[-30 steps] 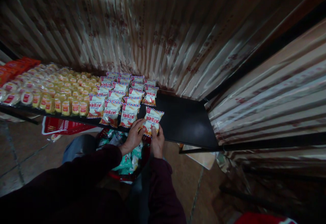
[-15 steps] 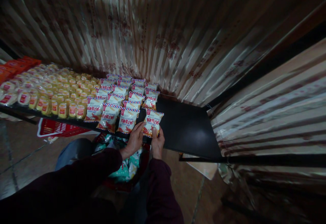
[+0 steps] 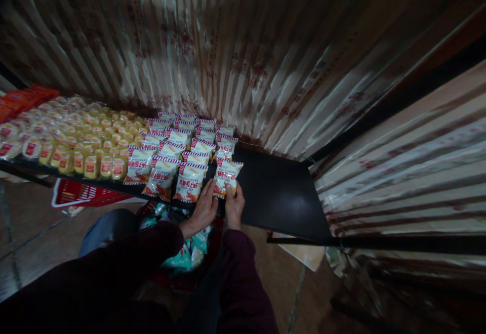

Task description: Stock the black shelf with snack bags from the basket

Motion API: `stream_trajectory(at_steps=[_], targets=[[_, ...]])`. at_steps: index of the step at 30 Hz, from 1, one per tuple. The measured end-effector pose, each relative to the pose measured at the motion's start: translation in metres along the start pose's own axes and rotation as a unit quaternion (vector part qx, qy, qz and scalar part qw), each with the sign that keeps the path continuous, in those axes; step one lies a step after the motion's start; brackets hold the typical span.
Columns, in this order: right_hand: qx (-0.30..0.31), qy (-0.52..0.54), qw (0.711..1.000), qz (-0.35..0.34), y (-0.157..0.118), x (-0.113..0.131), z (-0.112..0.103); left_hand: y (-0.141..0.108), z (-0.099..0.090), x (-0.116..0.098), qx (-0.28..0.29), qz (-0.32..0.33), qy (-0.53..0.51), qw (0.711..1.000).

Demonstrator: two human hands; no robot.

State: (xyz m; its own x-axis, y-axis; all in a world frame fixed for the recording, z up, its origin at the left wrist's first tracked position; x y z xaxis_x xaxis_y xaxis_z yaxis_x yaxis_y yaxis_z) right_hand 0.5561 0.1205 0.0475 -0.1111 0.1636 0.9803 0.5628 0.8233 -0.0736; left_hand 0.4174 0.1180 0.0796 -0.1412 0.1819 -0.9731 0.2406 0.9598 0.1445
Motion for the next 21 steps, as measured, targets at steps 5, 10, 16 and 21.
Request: stream_trajectory(at_steps=[5,10,16,21], targets=[[0.001,-0.035,0.999,-0.016,0.010,0.002,0.005,0.006,0.006,0.003,0.012,-0.011,0.019,1.000],[0.010,-0.045,0.998,-0.039,0.018,0.009,0.011,0.015,0.010,0.005,-0.007,-0.006,0.035,0.999],[0.000,-0.076,0.996,-0.052,0.026,0.012,0.013,0.024,0.013,0.005,-0.015,-0.013,0.039,0.999],[0.010,-0.104,0.993,-0.060,0.030,0.017,0.017,0.025,0.013,0.007,-0.017,-0.020,0.029,0.999]])
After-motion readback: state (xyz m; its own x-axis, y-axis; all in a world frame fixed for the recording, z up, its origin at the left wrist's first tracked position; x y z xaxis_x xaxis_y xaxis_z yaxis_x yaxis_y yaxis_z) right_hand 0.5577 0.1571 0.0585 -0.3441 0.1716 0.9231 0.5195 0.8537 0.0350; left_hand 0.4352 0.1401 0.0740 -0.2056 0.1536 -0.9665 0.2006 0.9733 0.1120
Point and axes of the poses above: each hand's wrist, its own y-axis towards the middle knuckle, its own z-axis out of the palm, x = y × z, the point moved 8 cm from there along y, towards the middle knuckle, and after that the axes turned 14 degrees about -y, right-handed, at the moved point
